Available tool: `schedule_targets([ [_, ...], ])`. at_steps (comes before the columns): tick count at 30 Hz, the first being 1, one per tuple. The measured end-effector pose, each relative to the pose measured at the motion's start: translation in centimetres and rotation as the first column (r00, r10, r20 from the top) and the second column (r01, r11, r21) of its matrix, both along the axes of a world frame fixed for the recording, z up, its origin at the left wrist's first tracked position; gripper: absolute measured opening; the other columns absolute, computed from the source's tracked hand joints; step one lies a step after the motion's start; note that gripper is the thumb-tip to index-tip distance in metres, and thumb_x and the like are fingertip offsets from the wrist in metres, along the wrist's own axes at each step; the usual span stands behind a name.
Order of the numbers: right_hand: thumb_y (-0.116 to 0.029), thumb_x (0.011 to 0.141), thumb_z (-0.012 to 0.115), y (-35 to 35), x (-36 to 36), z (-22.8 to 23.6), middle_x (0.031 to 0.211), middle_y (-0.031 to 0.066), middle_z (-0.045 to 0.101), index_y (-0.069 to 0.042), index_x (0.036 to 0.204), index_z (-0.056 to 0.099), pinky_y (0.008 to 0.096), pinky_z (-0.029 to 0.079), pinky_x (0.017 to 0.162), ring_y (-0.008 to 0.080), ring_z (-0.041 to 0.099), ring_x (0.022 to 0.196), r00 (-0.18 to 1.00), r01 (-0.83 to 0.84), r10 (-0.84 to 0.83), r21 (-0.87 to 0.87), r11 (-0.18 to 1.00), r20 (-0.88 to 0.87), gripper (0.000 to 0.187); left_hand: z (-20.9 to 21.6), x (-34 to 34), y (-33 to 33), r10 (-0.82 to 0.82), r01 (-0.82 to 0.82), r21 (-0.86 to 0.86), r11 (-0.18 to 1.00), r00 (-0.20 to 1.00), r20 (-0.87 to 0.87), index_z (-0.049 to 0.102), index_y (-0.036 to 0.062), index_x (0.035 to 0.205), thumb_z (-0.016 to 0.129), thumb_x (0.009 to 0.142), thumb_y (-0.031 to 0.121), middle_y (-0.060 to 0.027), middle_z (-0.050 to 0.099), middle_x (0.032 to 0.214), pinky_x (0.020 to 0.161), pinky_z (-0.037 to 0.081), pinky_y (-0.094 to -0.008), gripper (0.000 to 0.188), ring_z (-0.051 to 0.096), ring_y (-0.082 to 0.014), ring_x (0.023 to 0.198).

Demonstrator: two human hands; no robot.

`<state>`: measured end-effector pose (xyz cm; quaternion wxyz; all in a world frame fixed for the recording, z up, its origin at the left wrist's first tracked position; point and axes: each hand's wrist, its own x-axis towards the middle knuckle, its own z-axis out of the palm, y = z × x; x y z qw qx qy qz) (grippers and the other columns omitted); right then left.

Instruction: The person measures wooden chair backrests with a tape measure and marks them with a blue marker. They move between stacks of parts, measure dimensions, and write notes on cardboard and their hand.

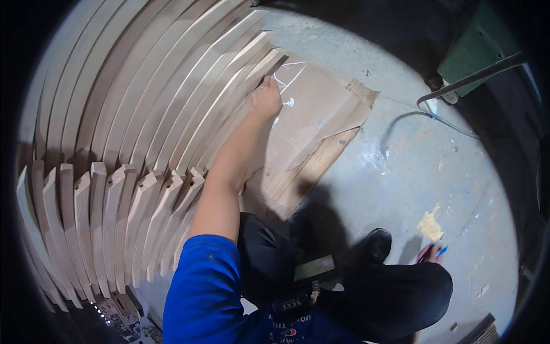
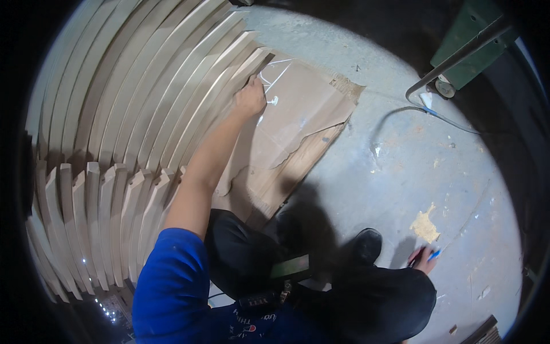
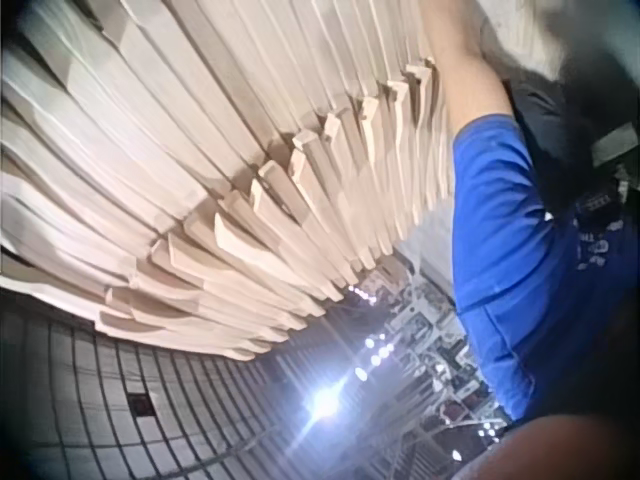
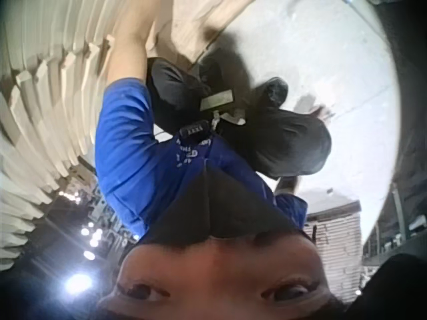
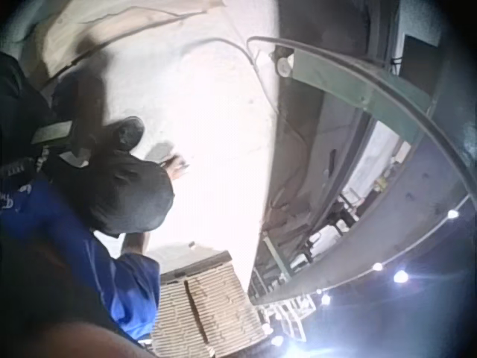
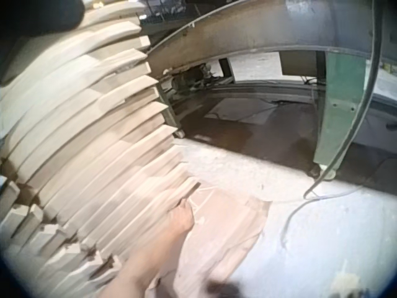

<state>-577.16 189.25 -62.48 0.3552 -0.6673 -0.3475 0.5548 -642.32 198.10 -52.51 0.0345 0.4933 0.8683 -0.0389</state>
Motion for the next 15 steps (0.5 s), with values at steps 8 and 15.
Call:
schedule_targets([
  [8, -0.018, 0.09, 0.051, 19.7, -25.1, 22.8, 0.07, 0.002, 0.058, 0.0, 0.088, 0.059, 0.02, 0.04, 0.051, 0.0062, 0.051, 0.057, 0.548, -0.806, 0.754, 0.47, 0.36, 0.362, 0.02, 2.6, -0.4, -1.8, -0.069, 0.094, 0.235, 0.967, 0.992, -0.11, 0.041, -0.0032, 0.114, 0.052, 0.077, 0.011, -0.0183, 0.034, 0.142, 0.076, 0.05, -0.0507, 0.04, 0.062, -0.0401, 0.088],
  [15, -0.018, 0.086, 0.048, 24.1, -37.5, 23.2, 0.083, 0.024, 0.062, 0.0, 0.091, 0.061, 0.0469, 0.047, 0.071, 0.0423, 0.057, 0.078, -0.052, -0.994, 0.384, -0.011, -0.108, 0.922, 0.022, 3.4, -0.9, -2.6, 0.015, -0.003, 0.248, 0.969, 0.999, -0.045, 0.034, -0.0036, 0.125, 0.055, 0.077, 0.015, -0.02, 0.034, 0.141, 0.081, 0.048, -0.0516, 0.055, 0.061, -0.041, 0.089],
])
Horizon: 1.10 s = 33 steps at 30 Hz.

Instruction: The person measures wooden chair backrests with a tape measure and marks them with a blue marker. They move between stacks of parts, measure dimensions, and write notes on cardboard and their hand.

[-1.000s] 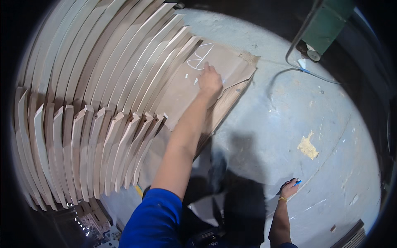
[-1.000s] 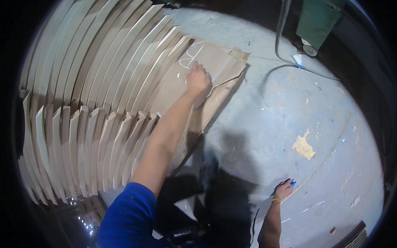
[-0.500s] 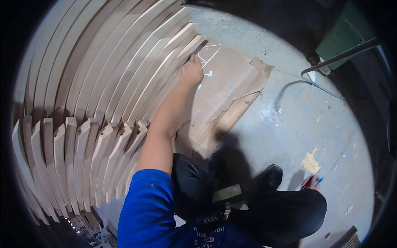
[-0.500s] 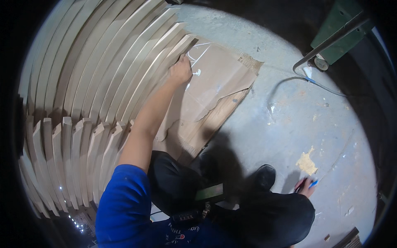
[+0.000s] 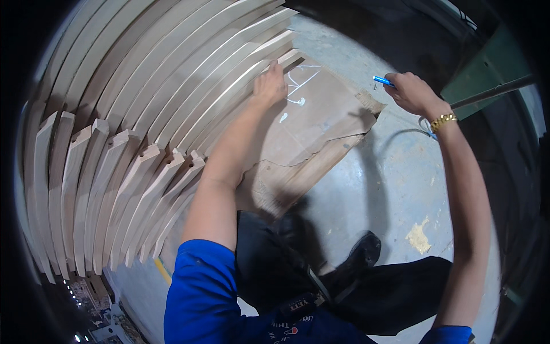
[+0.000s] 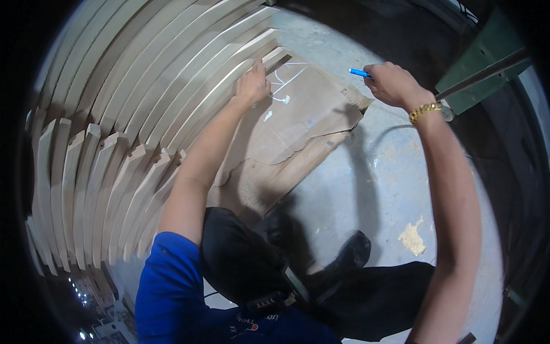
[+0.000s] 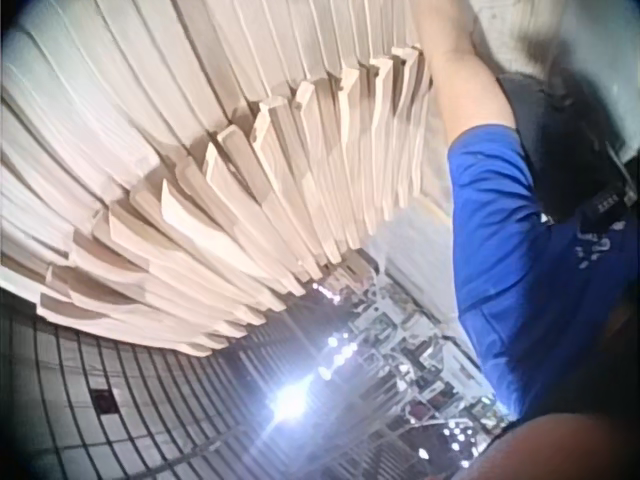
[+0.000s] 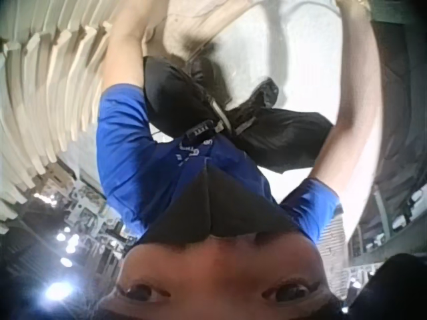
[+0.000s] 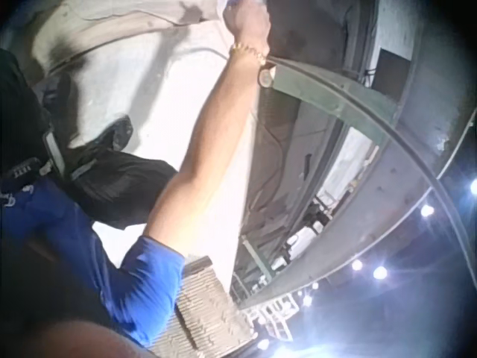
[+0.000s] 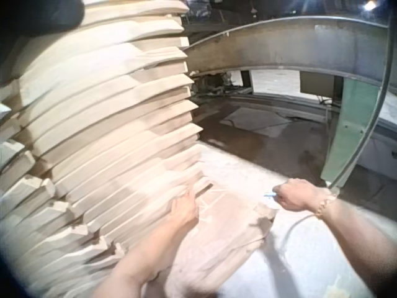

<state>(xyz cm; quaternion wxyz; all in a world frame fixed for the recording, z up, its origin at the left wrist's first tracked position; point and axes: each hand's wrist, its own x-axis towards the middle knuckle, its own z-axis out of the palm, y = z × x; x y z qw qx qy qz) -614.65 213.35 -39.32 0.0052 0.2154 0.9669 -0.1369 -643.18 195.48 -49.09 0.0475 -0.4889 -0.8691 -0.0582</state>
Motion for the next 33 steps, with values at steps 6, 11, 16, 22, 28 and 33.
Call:
schedule_targets([
  [6, -0.016, 0.084, 0.05, 0.4, 2.6, -8.7, 0.078, 0.0238, 0.061, 0.0, 0.086, 0.061, 0.0468, 0.047, 0.074, 0.0413, 0.059, 0.08, 0.959, 0.018, -0.03, 0.046, 0.999, 0.283, 0.019, 0.5, 0.5, -0.1, 0.042, -0.044, -0.102, 0.994, 0.999, -0.021, 0.033, -0.0039, 0.125, 0.055, 0.077, 0.015, -0.0196, 0.026, 0.146, 0.082, 0.047, -0.0514, 0.055, 0.061, -0.0407, 0.092],
  [11, -0.013, 0.082, 0.049, 3.4, 5.1, -10.1, 0.078, 0.0248, 0.061, 0.001, 0.083, 0.061, 0.0474, 0.046, 0.072, 0.042, 0.058, 0.077, 0.991, 0.122, -0.117, -0.098, 0.988, 0.061, 0.019, 2.1, 1.2, 1.3, -0.033, 0.035, 0.052, 0.998, 0.999, -0.036, 0.034, -0.0038, 0.124, 0.054, 0.077, 0.015, -0.0193, 0.024, 0.147, 0.083, 0.046, -0.0516, 0.054, 0.059, -0.0428, 0.093],
  [16, -0.012, 0.081, 0.048, 3.6, 4.7, -10.2, 0.079, 0.0231, 0.063, 0.0, 0.083, 0.064, 0.046, 0.048, 0.073, 0.0387, 0.062, 0.078, 0.99, 0.113, -0.108, -0.06, 0.992, 0.089, 0.02, 2.8, 1.4, 1.5, -0.015, 0.014, 0.072, 0.997, 1.0, 0.011, 0.036, -0.005, 0.121, 0.053, 0.077, 0.013, -0.0201, 0.024, 0.146, 0.078, 0.045, -0.0548, 0.05, 0.061, -0.0428, 0.087],
  [22, -0.012, 0.081, 0.048, 4.4, 4.2, -10.5, 0.08, 0.0226, 0.064, -0.001, 0.082, 0.064, 0.046, 0.049, 0.074, 0.0378, 0.062, 0.08, 0.988, 0.133, -0.13, -0.032, 0.991, 0.087, 0.02, 3.4, 0.4, 1.6, 0.053, -0.06, 0.294, 0.954, 0.998, 0.033, 0.014, -0.004, 0.14, 0.053, 0.077, 0.014, -0.0191, 0.053, 0.114, 0.081, 0.046, -0.0474, 0.076, 0.058, -0.0388, 0.092],
  [28, -0.012, 0.081, 0.049, 4.8, 4.1, -11.2, 0.08, 0.0219, 0.064, -0.001, 0.081, 0.065, 0.0452, 0.049, 0.074, 0.0373, 0.063, 0.08, 0.991, 0.112, -0.11, -0.021, 0.993, 0.072, 0.019, 3.4, 0.6, 2.2, -0.071, 0.138, 0.424, 0.895, 0.983, -0.169, 0.018, -0.0039, 0.139, 0.055, 0.075, 0.01, -0.0155, 0.053, 0.096, 0.077, 0.046, -0.0457, 0.076, 0.058, -0.035, 0.088],
  [33, -0.013, 0.081, 0.049, 4.8, 4.2, -11.7, 0.08, 0.022, 0.064, -0.002, 0.081, 0.065, 0.0447, 0.05, 0.074, 0.0369, 0.063, 0.08, 0.99, 0.107, -0.107, 0.007, 0.994, 0.09, 0.019, 5.9, 1.5, 3.3, -0.052, 0.026, 0.513, 0.858, 0.998, 0.037, 0.023, -0.0064, 0.135, 0.055, 0.073, 0.009, -0.0168, 0.054, 0.095, 0.076, 0.045, -0.0465, 0.071, 0.057, -0.0359, 0.088],
])
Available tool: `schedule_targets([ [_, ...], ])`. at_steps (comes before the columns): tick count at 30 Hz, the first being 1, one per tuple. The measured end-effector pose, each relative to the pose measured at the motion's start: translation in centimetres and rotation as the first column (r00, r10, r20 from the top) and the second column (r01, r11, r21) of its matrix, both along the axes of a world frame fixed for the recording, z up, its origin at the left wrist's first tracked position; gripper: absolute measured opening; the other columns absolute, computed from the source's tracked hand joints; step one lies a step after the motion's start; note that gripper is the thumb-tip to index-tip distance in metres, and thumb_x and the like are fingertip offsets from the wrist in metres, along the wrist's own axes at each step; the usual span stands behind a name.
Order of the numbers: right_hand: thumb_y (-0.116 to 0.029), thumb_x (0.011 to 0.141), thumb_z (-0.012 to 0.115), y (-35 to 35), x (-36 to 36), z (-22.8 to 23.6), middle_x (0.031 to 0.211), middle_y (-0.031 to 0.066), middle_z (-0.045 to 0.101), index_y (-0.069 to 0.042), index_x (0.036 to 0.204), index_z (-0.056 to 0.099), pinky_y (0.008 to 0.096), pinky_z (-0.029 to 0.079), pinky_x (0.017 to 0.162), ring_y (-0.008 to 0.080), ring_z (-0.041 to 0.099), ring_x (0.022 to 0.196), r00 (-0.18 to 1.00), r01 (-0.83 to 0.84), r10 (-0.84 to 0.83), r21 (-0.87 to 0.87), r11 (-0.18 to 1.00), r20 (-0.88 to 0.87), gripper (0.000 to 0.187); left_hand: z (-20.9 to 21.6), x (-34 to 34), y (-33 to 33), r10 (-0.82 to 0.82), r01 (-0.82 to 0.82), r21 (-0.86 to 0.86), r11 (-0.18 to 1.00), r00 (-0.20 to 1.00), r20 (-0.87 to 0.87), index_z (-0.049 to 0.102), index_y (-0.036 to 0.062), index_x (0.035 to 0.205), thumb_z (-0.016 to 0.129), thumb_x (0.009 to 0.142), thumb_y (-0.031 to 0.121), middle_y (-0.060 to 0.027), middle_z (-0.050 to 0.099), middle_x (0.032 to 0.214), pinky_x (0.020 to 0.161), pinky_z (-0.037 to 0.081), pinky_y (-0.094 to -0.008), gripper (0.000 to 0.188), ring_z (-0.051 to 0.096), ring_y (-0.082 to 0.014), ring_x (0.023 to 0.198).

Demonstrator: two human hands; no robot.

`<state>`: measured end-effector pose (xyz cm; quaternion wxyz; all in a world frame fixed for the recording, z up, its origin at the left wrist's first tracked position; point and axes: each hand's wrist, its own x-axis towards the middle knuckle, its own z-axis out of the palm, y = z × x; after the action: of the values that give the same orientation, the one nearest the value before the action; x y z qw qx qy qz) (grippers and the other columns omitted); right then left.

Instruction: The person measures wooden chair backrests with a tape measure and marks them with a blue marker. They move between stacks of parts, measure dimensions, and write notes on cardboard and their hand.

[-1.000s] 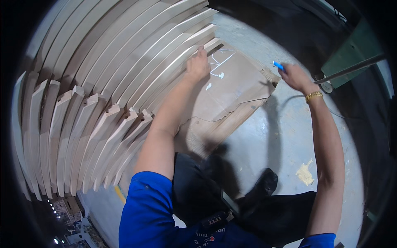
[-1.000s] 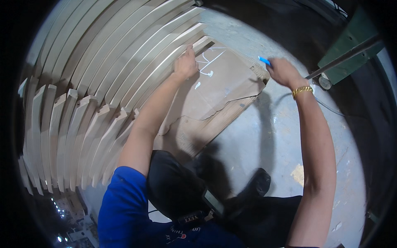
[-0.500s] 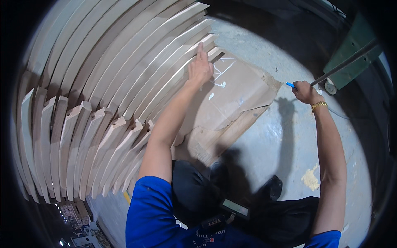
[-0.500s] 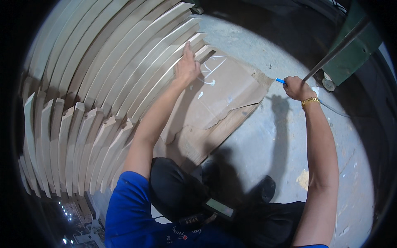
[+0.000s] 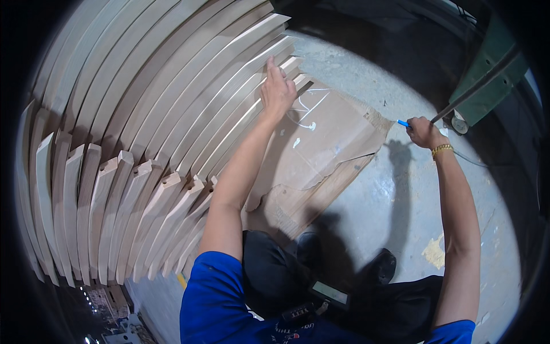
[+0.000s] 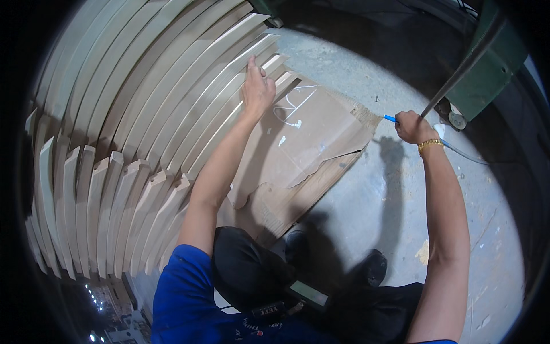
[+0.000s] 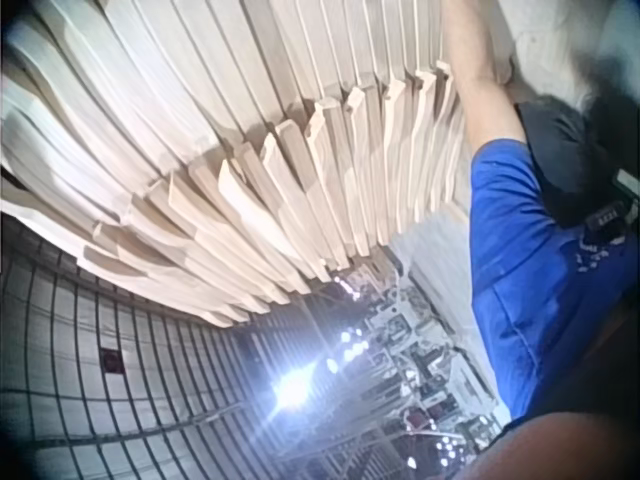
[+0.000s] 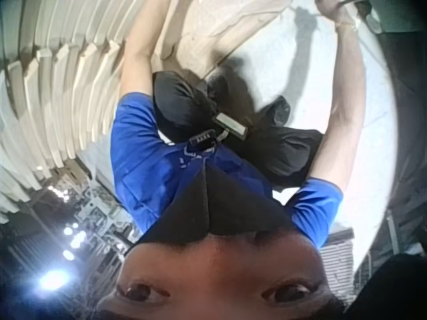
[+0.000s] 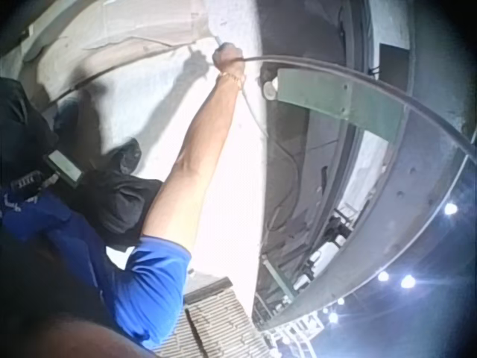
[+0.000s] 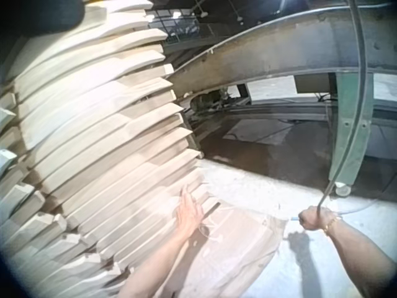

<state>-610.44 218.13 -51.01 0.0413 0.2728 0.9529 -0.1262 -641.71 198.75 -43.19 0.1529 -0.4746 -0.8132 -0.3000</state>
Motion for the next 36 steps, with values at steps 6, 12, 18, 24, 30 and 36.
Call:
schedule_targets([
  [6, -0.012, 0.08, 0.049, -0.4, -0.3, 0.4, 0.08, 0.0222, 0.064, -0.002, 0.083, 0.065, 0.045, 0.05, 0.074, 0.037, 0.063, 0.08, 0.999, 0.009, -0.007, -0.036, 0.999, 0.045, 0.019, 2.2, -0.6, 0.4, 0.066, -0.056, 0.149, 0.987, 0.996, -0.067, 0.023, -0.007, 0.136, 0.054, 0.073, 0.008, -0.0168, 0.054, 0.094, 0.077, 0.045, -0.0449, 0.072, 0.057, -0.0369, 0.087],
  [12, -0.011, 0.079, 0.05, -0.3, 0.0, -0.2, 0.077, 0.0213, 0.063, -0.003, 0.078, 0.062, 0.0469, 0.048, 0.071, 0.0384, 0.061, 0.078, 1.0, 0.009, -0.009, -0.007, 1.0, 0.006, 0.015, 3.0, -1.2, -0.3, 0.048, -0.033, 0.162, 0.986, 0.995, -0.091, 0.027, -0.0042, 0.136, 0.056, 0.072, 0.006, -0.0154, 0.055, 0.089, 0.074, 0.045, -0.044, 0.071, 0.058, -0.0355, 0.083],
  [18, -0.011, 0.08, 0.05, -0.3, -0.6, 0.3, 0.087, 0.0217, 0.065, -0.003, 0.086, 0.065, 0.0441, 0.051, 0.076, 0.0355, 0.064, 0.086, 0.996, 0.003, -0.002, -0.01, 1.0, 0.094, 0.018, 5.6, -1.9, -1.1, 0.083, -0.038, 0.2, 0.979, 0.972, -0.22, 0.037, 0.0023, 0.134, 0.055, 0.073, 0.007, -0.0088, 0.055, 0.077, 0.068, 0.047, -0.0408, 0.063, 0.059, -0.0286, 0.072],
  [24, -0.013, 0.078, 0.053, 0.3, 0.1, -1.4, 0.077, 0.02, 0.064, -0.004, 0.078, 0.063, 0.0448, 0.05, 0.072, 0.0367, 0.063, 0.078, 1.0, -0.006, 0.007, 0.037, 0.999, -0.016, 0.014, 7.4, -1.1, -0.7, 0.092, -0.021, 0.267, 0.963, 0.963, -0.254, 0.038, 0.0021, 0.132, 0.056, 0.074, 0.01, -0.01, 0.056, 0.081, 0.067, 0.047, -0.042, 0.061, 0.06, -0.0309, 0.073],
  [30, -0.013, 0.078, 0.052, -0.7, -1.1, -0.7, 0.08, 0.0204, 0.065, -0.004, 0.081, 0.065, 0.0448, 0.051, 0.072, 0.0364, 0.063, 0.079, 0.998, 0.013, -0.013, -0.007, 1.0, 0.055, 0.016, 10.0, -1.7, -1.8, 0.191, -0.189, 0.036, 0.981, 0.935, -0.299, 0.046, 0.0015, 0.1, 0.058, 0.073, 0.011, -0.0205, 0.05, 0.127, 0.07, 0.048, -0.0464, 0.031, 0.06, -0.0403, 0.082],
  [36, -0.013, 0.079, 0.052, -1.5, -2.7, 0.4, 0.083, 0.0208, 0.065, -0.004, 0.086, 0.066, 0.0451, 0.052, 0.072, 0.0365, 0.064, 0.08, 0.997, 0.033, -0.032, -0.016, 0.999, 0.074, 0.018, 12.8, -1.9, -2.5, 0.147, -0.134, 0.061, 0.989, 0.874, -0.464, 0.046, 0.0035, 0.092, 0.06, 0.075, 0.014, -0.0211, 0.041, 0.136, 0.067, 0.049, -0.0482, 0.024, 0.061, -0.041, 0.082],
])
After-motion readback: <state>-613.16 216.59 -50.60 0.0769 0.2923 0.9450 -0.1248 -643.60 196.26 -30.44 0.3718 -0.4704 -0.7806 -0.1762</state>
